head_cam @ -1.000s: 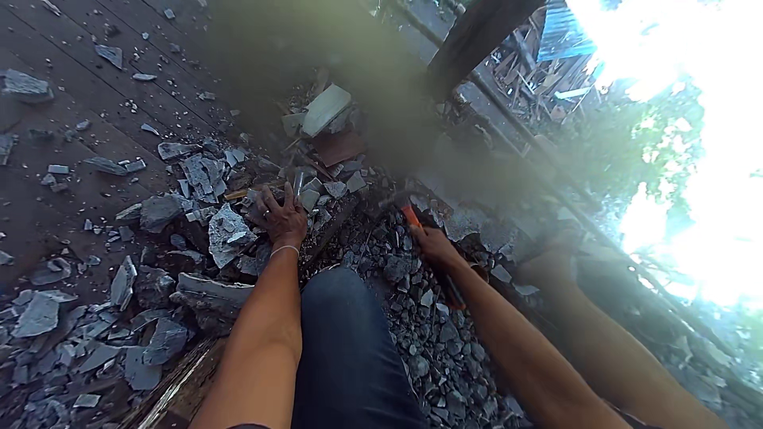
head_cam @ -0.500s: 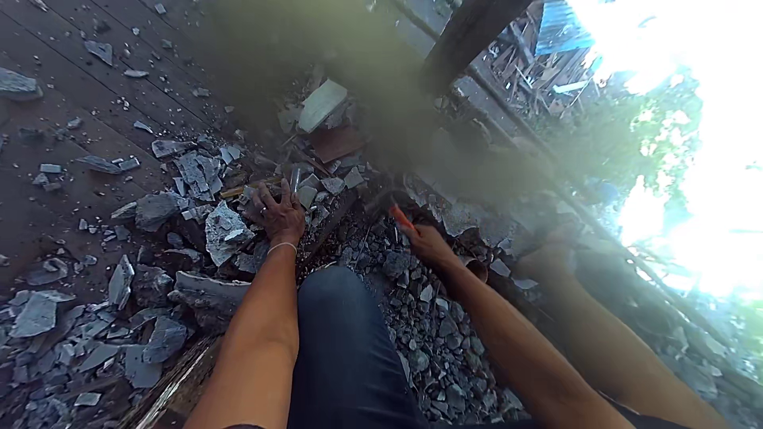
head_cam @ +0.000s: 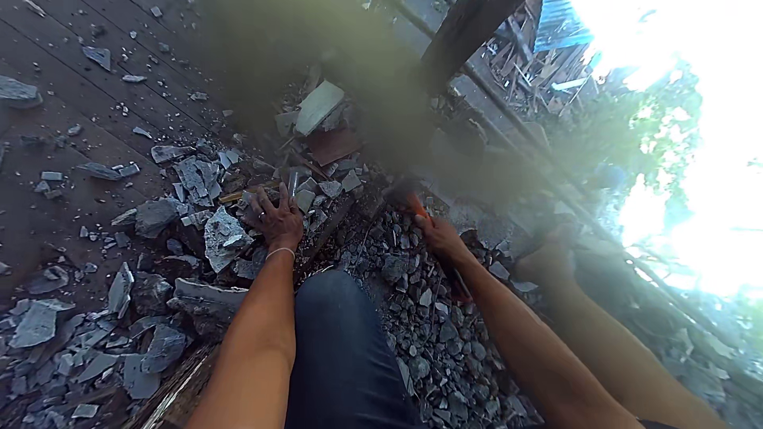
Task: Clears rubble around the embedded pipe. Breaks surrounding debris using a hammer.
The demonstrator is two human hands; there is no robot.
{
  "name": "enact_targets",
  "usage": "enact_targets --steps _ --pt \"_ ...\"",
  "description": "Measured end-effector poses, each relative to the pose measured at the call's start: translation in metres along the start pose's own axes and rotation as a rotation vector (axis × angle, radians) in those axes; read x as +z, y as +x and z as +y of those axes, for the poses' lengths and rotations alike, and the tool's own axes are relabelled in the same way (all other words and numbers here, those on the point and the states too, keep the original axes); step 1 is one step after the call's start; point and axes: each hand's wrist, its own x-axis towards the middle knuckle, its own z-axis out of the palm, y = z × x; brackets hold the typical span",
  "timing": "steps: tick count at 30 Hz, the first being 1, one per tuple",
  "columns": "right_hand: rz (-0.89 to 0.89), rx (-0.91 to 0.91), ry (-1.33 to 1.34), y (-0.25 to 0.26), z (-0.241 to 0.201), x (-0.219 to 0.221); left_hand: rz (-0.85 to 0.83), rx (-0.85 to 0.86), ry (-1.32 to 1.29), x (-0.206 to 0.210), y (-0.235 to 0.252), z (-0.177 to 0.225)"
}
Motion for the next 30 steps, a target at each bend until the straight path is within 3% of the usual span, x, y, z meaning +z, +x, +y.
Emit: enact_targets --steps 3,5,6,7,9,12,15,17,19,20,21,23,26,28,30 --pt "0.254 -0.148 0.308 -0.016 -0.027 -0.022 0.005 0.007 -0.010 0.000 0.001 0.001" --pt "0.473 -0.227 0.465 -0.011 -0.031 -0.003 0.010 0.009 -0.008 0.000 0.001 0.002" --pt "0.556 -0.240 0.397 -0.002 -0.020 0.019 0.010 0.007 -0.012 0.000 0.000 0.001" --pt "0.556 -0.224 0.257 0.004 -0.003 0.045 0.011 0.005 -0.019 0.001 -0.001 0.000" --pt "0.270 -0.079 0.008 0.006 0.029 0.073 0.011 0.004 -0.023 0.000 -0.003 0.002" --pt "-0.034 0.001 -0.005 -0.002 0.021 0.042 0.024 0.012 -0.020 0.001 0.000 0.000" --pt "0.139 -0.069 0.183 -0.016 -0.002 -0.004 0.022 0.007 -0.017 0.000 -0.003 0.000" --pt "0.339 -0.145 0.513 -0.020 -0.016 -0.016 0.000 -0.007 -0.019 -0.001 -0.005 0.002" --pt "0.553 -0.218 0.684 -0.009 -0.017 0.004 -0.009 -0.008 -0.020 0.001 -0.004 0.003" --pt "0.624 -0.222 0.587 0.001 -0.006 0.028 -0.005 -0.008 -0.017 0.002 -0.004 0.001" --pt "0.594 -0.192 0.403 0.007 0.012 0.055 -0.004 -0.007 -0.016 0.003 -0.005 0.000" --pt "0.274 -0.055 0.078 0.006 0.045 0.084 -0.007 -0.006 -0.014 0.004 -0.010 0.001" --pt "-0.043 0.041 0.101 -0.002 0.037 0.051 0.007 0.002 -0.015 0.002 -0.003 -0.001" --pt "-0.008 0.032 0.254 -0.014 0.025 0.018 -0.006 0.011 -0.005 0.004 -0.008 -0.003" --pt "0.173 -0.036 0.439 -0.016 0.003 -0.009 -0.010 0.001 -0.007 0.001 -0.005 0.000"
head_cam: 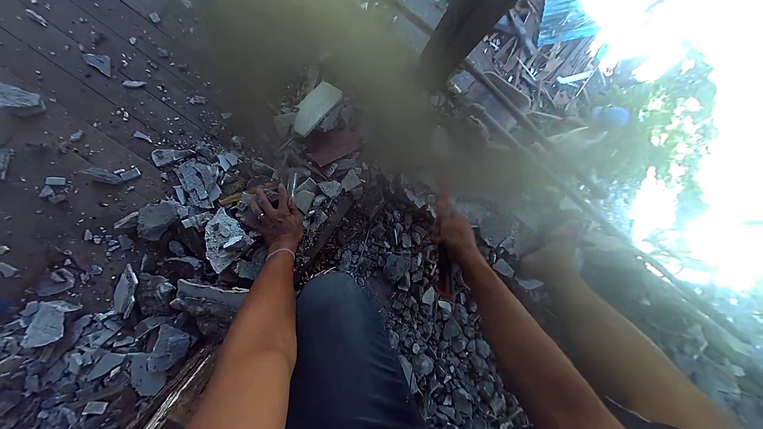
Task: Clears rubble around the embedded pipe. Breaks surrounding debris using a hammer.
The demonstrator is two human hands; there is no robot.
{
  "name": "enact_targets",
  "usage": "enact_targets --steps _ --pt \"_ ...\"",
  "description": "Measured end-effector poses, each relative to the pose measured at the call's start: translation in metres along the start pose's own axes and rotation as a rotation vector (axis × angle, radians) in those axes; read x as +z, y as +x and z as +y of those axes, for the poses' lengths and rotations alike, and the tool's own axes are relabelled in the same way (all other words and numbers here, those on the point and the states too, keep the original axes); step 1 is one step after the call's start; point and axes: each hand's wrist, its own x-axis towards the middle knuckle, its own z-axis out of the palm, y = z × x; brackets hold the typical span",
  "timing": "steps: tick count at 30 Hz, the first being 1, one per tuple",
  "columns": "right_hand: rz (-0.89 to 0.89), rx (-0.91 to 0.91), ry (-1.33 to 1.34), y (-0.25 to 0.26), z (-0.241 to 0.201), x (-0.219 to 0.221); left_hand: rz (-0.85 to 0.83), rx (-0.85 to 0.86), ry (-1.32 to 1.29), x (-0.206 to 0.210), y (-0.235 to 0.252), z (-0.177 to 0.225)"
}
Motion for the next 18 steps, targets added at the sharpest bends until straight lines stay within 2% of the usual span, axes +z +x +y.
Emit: enact_targets --steps 2,3,4,5,7,9,11,13,15,17,18 --pt "0.184 -0.115 0.222 0.007 -0.013 0.006 0.004 -0.002 0.006 -0.003 -0.001 0.003" --pt "0.269 -0.168 0.230 0.013 -0.007 0.019 0.009 -0.001 0.009 -0.002 -0.001 0.002" --pt "0.326 -0.215 0.120 0.018 0.011 0.038 0.017 0.002 0.010 0.000 0.000 0.000" --pt "0.306 -0.230 -0.085 0.017 0.038 0.057 0.022 0.003 0.012 0.003 -0.002 -0.003" --pt "0.037 -0.087 -0.420 0.007 0.078 0.072 0.012 0.005 0.008 0.003 -0.005 -0.002" --pt "-0.224 0.005 -0.477 0.007 0.068 0.066 0.036 0.004 0.010 -0.001 0.006 -0.001" --pt "-0.275 0.008 -0.481 -0.009 0.047 0.041 0.020 0.013 0.011 0.004 -0.007 -0.006" --pt "-0.120 -0.100 -0.385 -0.009 0.010 0.023 0.031 0.011 0.000 0.002 0.000 -0.002" --pt "0.056 -0.246 -0.102 -0.010 -0.013 0.014 0.024 0.006 0.007 0.000 -0.002 -0.003" --pt "0.245 -0.362 0.121 -0.002 -0.013 0.025 0.013 0.004 0.007 -0.002 0.000 0.001" --pt "0.311 -0.383 0.084 0.002 0.003 0.038 0.001 0.003 0.007 -0.004 0.000 0.002"
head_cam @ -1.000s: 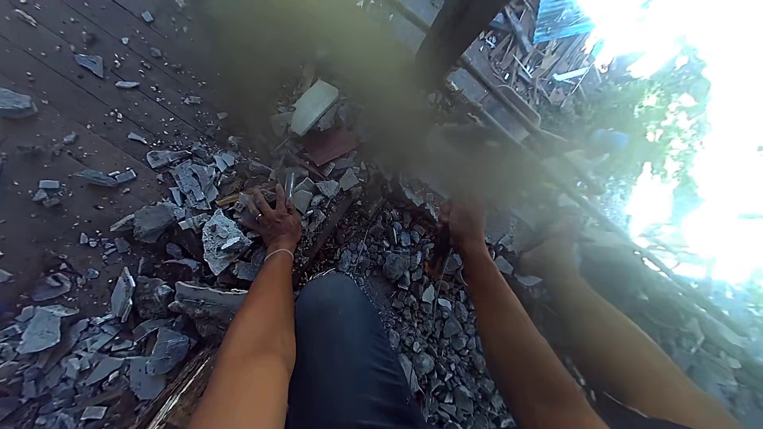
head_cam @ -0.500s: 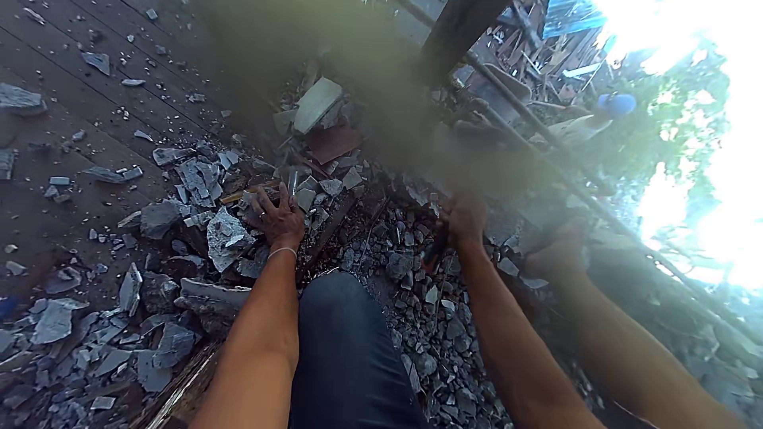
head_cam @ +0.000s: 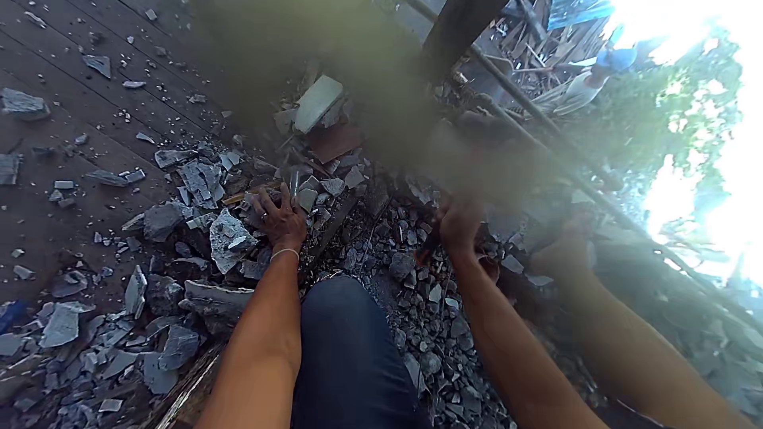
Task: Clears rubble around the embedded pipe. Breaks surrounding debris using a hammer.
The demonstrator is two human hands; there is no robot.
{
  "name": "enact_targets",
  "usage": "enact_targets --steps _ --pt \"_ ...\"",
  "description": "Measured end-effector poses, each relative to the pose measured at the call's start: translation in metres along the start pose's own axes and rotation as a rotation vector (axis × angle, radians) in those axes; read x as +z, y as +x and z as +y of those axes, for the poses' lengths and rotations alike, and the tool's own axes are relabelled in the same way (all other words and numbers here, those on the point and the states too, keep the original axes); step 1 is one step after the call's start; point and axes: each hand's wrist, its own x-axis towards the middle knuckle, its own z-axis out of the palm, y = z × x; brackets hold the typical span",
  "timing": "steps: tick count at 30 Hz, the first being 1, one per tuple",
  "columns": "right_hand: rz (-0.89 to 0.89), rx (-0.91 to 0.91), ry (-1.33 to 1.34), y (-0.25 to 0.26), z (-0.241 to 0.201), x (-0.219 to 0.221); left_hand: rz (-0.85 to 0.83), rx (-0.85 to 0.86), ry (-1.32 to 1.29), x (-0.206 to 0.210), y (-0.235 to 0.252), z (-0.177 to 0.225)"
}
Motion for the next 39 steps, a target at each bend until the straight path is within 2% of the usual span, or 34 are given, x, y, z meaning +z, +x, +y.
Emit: enact_targets --steps 1,3,5,7,9,10,12,14,15,17,19,21,23,26,28,29,30,32,34,36,38,39 --pt "-0.026 -0.002 -0.124 -0.010 0.026 0.013 0.001 0.001 -0.003 0.000 0.002 0.000" --pt "-0.313 0.217 -0.342 -0.032 0.065 0.022 0.003 -0.007 -0.001 0.001 -0.001 -0.001" --pt "-0.563 0.447 -0.294 -0.025 0.057 0.020 -0.005 -0.008 -0.006 -0.002 0.005 0.001" --pt "-0.647 0.443 -0.315 -0.020 0.033 -0.004 -0.015 0.001 -0.003 -0.001 -0.004 -0.001" --pt "-0.552 0.255 -0.367 -0.001 0.003 -0.017 0.007 -0.003 -0.007 -0.004 0.005 0.002" --pt "-0.478 0.183 -0.305 0.003 -0.011 -0.020 0.010 -0.006 -0.007 -0.003 0.006 0.000" --pt "-0.260 0.097 -0.039 -0.004 -0.018 -0.019 0.002 0.004 0.006 0.001 -0.001 -0.002" --pt "-0.086 0.052 0.143 -0.011 -0.001 0.008 -0.002 0.003 0.000 -0.001 0.002 0.003" --pt "-0.068 0.060 0.109 -0.020 0.023 0.027 0.007 0.004 0.003 -0.001 0.003 0.001" --pt "-0.263 0.262 -0.109 -0.045 0.073 0.041 0.019 0.008 0.020 0.004 0.000 -0.005" --pt "-0.520 0.465 -0.178 -0.040 0.071 0.033 0.021 0.007 0.024 0.002 0.006 -0.001" --pt "-0.683 0.480 -0.252 -0.032 0.046 0.006 0.022 0.012 0.025 0.004 0.000 -0.006" --pt "-0.636 0.342 -0.251 -0.021 0.020 -0.010 0.032 0.013 0.015 0.003 0.003 -0.003" --pt "-0.345 0.159 0.001 -0.014 -0.013 -0.014 0.030 0.010 0.006 0.003 0.001 -0.004" --pt "-0.172 0.080 0.111 -0.012 -0.005 0.002 0.019 0.019 -0.005 0.000 0.001 -0.002" --pt "-0.134 0.066 0.042 -0.016 0.013 0.017 0.006 0.014 -0.020 -0.002 0.001 -0.001" --pt "-0.162 0.084 -0.120 -0.023 0.039 0.030 0.001 0.006 -0.026 -0.003 0.000 -0.002" --pt "-0.391 0.249 -0.390 -0.039 0.073 0.033 -0.002 -0.007 -0.019 -0.003 -0.001 0.000" --pt "-0.597 0.375 -0.369 -0.028 0.065 0.023 0.018 -0.015 -0.011 -0.008 0.011 0.005" --pt "-0.776 0.434 -0.363 -0.028 0.048 -0.007 -0.012 -0.010 -0.003 -0.005 -0.001 0.000" --pt "-0.835 0.350 -0.277 -0.009 0.019 -0.022 0.017 -0.002 -0.019 -0.006 0.012 0.005" --pt "-0.862 0.331 -0.142 -0.005 0.006 -0.028 0.021 0.003 -0.028 -0.003 0.012 0.003"
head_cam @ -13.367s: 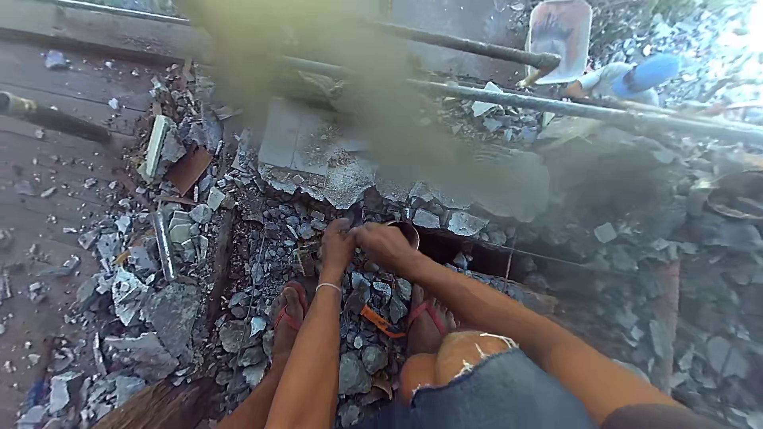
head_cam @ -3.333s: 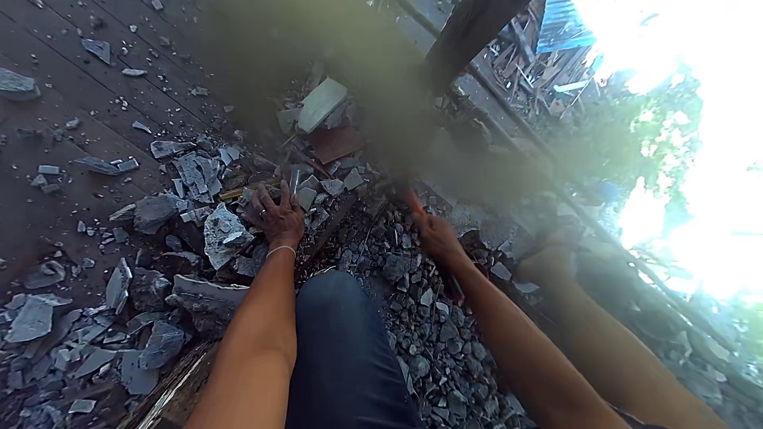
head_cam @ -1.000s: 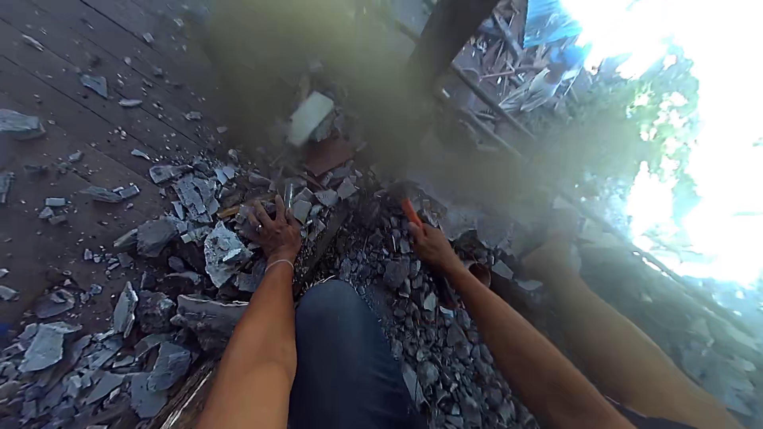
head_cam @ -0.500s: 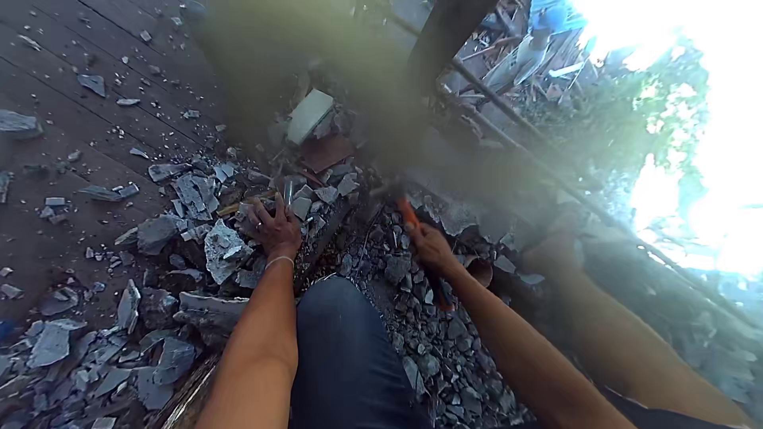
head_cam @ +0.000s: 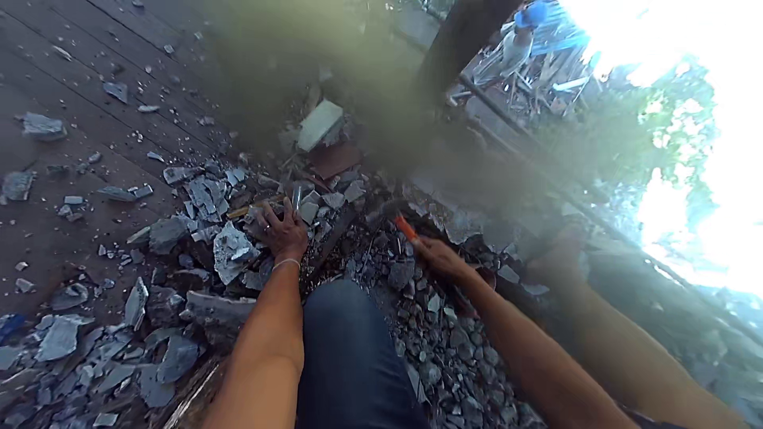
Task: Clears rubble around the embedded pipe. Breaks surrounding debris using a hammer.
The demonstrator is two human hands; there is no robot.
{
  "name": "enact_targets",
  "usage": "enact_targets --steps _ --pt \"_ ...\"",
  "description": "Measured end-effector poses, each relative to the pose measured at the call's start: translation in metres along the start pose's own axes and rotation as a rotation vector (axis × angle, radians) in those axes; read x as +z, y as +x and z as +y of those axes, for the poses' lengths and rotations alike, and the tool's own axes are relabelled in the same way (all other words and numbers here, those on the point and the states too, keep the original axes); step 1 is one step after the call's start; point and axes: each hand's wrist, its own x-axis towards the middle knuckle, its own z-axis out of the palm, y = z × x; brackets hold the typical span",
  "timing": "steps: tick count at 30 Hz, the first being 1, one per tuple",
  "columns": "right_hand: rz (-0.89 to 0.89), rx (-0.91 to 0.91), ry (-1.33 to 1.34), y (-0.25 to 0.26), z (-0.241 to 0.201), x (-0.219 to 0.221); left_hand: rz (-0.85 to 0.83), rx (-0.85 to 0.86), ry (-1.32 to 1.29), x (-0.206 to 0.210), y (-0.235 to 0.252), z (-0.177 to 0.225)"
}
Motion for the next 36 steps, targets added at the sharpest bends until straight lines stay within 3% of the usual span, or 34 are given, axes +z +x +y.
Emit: enact_targets --steps 2,6,11,13,15,18,22,27,30,33,36 --pt "-0.011 -0.108 0.151 -0.001 -0.008 -0.007 -0.002 0.000 0.008 0.006 -0.007 -0.007" --pt "0.429 -0.143 -0.034 0.025 -0.014 0.016 0.002 -0.008 0.004 0.003 -0.005 -0.002" --pt "0.246 -0.135 0.452 0.070 -0.004 0.047 0.002 -0.005 0.005 0.011 -0.008 -0.008" --pt "0.251 -0.099 0.383 0.095 0.008 0.048 -0.002 -0.013 0.015 0.010 -0.006 -0.009" --pt "0.275 -0.077 0.129 0.118 0.034 0.047 -0.017 -0.009 0.021 0.009 -0.008 -0.008" --pt "0.299 -0.089 -0.086 0.123 0.049 0.060 -0.004 0.009 0.024 0.007 -0.009 -0.008" --pt "0.189 -0.012 -0.029 0.088 0.045 0.086 0.004 0.009 0.012 0.003 -0.007 -0.004" --pt "0.045 0.113 -0.237 0.015 0.084 0.112 0.007 0.001 0.014 0.004 -0.006 -0.003" --pt "0.121 -0.030 -0.250 0.012 0.045 0.097 -0.007 0.003 0.008 0.007 -0.009 -0.006" --pt "0.229 -0.129 -0.127 0.053 -0.010 0.070 -0.011 0.010 0.014 0.008 -0.009 -0.010" --pt "0.336 -0.045 -0.239 0.098 0.018 0.056 -0.020 0.013 0.018 0.010 -0.014 -0.012"
